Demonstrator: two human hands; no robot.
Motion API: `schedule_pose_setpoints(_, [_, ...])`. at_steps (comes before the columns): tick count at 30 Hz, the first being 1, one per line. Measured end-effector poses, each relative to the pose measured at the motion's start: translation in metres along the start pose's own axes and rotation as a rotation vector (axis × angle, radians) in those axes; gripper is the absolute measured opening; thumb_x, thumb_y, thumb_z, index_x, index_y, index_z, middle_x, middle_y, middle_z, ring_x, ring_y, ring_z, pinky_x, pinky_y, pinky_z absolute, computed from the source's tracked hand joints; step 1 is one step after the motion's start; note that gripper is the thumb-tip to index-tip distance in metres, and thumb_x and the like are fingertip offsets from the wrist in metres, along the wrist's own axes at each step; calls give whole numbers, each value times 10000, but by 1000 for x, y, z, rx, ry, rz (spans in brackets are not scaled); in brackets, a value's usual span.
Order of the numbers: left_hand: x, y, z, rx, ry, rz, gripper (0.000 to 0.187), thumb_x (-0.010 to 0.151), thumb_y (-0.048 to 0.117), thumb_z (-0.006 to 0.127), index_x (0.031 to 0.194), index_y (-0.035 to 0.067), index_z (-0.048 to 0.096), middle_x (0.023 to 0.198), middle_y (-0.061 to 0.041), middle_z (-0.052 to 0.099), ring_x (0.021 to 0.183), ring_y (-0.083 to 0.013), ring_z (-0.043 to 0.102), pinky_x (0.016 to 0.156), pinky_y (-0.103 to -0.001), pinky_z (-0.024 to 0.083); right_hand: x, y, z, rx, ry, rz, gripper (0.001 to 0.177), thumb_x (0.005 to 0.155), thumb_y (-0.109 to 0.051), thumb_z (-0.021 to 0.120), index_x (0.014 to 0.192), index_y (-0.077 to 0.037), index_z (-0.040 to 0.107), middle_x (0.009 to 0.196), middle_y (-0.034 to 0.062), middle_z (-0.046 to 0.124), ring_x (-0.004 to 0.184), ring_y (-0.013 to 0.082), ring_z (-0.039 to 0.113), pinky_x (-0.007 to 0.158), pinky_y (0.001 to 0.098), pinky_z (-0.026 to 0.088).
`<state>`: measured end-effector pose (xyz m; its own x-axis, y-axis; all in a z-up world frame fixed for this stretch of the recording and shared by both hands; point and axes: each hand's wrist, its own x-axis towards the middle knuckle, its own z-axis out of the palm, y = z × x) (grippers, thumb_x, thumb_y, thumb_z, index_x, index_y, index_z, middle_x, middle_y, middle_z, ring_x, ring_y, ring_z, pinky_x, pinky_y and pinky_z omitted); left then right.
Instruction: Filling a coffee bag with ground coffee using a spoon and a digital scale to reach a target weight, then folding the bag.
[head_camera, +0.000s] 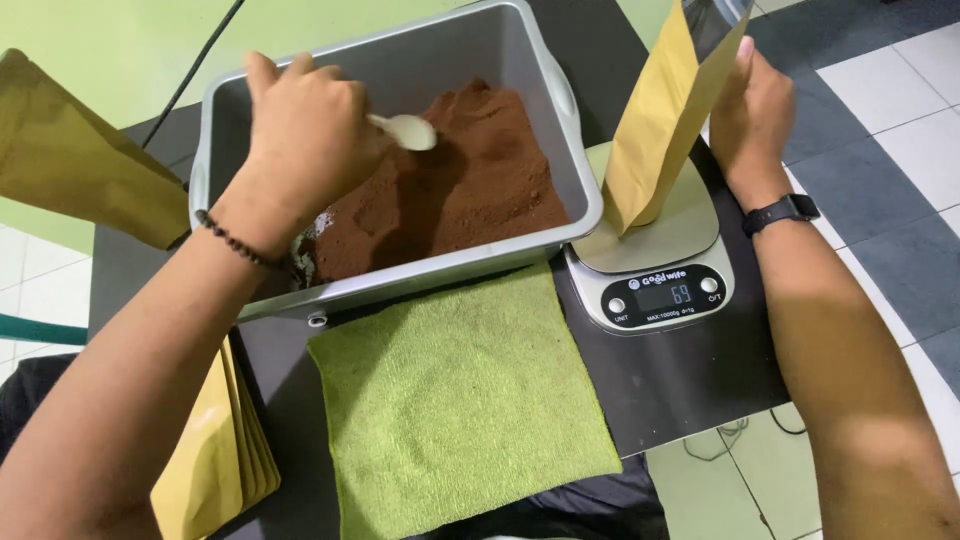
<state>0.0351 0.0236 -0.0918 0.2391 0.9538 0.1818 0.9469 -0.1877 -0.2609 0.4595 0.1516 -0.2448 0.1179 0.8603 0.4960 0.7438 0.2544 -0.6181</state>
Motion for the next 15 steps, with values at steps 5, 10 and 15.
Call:
schedule_pose_setpoints(5, [-3, 28, -28, 265, -470, -119, 541, 1061, 603, 531, 799, 190, 762, 747, 56, 707, 1195, -236, 615, 1227, -583, 195, -1, 0, 1, 18, -28, -57, 742, 1106, -711, 128, 753, -93, 340, 644, 23, 342, 632, 160, 289, 566, 373, 174])
schedule_pose_setpoints(10, [16, 25, -14, -97, -233, -68, 600, 884, 516, 719, 496, 129, 474, 544, 10, 492, 830, -254, 526, 967, -459, 261, -1, -2, 0, 16, -33, -37, 771, 1062, -756, 79, 734, -118, 360, 651, 7, 325, 625, 147, 303, 554, 332, 170])
schedule_pose_setpoints(15, [29, 34, -28, -157, -193, -53, 200, 766, 177, 613, 571, 140, 588, 584, -13, 562, 781, -271, 567, 921, -447, 282, 0, 1, 0, 18, -11, -27, 742, 1155, -652, 134, 775, -87, 430, 678, 40, 397, 667, 183, 363, 597, 354, 237])
